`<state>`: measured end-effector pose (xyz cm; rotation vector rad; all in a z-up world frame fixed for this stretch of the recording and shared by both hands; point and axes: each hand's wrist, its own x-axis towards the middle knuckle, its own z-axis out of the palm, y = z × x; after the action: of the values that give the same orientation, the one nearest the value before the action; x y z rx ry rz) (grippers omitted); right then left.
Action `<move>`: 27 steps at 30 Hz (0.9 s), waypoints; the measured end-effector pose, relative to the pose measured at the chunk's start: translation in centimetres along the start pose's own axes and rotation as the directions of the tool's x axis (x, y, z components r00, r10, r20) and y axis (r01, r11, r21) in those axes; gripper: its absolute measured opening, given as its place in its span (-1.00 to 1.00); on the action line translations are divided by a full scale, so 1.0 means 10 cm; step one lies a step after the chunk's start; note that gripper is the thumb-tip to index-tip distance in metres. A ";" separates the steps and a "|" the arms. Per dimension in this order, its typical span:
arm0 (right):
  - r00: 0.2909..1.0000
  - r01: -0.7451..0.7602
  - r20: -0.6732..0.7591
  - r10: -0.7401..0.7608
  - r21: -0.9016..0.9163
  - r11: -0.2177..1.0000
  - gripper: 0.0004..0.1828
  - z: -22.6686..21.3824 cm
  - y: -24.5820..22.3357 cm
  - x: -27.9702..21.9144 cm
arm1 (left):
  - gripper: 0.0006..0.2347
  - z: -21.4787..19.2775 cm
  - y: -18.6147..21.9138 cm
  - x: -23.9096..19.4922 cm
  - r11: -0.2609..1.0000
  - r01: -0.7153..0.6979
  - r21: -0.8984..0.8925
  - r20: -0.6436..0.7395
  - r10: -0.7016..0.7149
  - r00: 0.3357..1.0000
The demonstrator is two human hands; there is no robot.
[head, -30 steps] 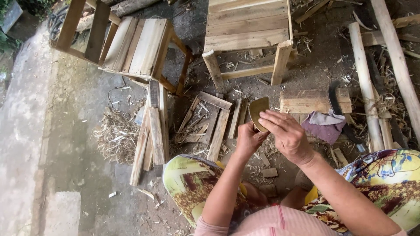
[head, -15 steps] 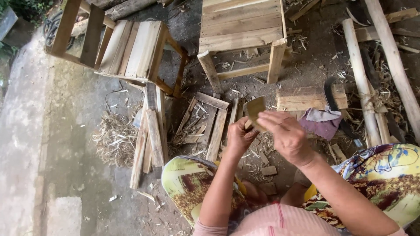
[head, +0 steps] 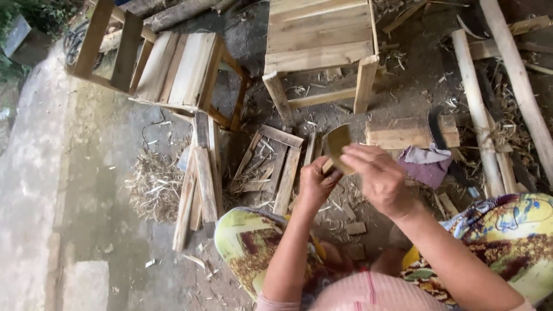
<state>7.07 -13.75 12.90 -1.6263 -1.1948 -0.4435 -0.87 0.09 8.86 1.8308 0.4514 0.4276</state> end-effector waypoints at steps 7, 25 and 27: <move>0.923 -0.341 0.116 0.366 -0.190 0.921 -0.55 0.09 0.97 -1.11 | -0.88 -0.21 0.23 0.04 0.919 0.135 -0.371 -0.051 -0.165 0.985; 0.826 -0.504 0.210 0.523 -0.138 0.852 -0.48 0.48 0.78 -1.57 | -0.88 -0.69 0.62 0.13 0.626 -0.089 -0.775 -0.345 -0.300 0.890; 0.599 -0.702 0.380 0.705 -0.176 0.691 -0.52 0.48 1.16 -2.09 | -0.75 -0.91 0.78 0.11 0.481 -0.237 -0.844 -0.420 -0.320 0.849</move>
<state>6.62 -19.41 -10.85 -2.1074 -0.7192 0.4492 -3.79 5.86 19.03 0.6243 0.5116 0.9502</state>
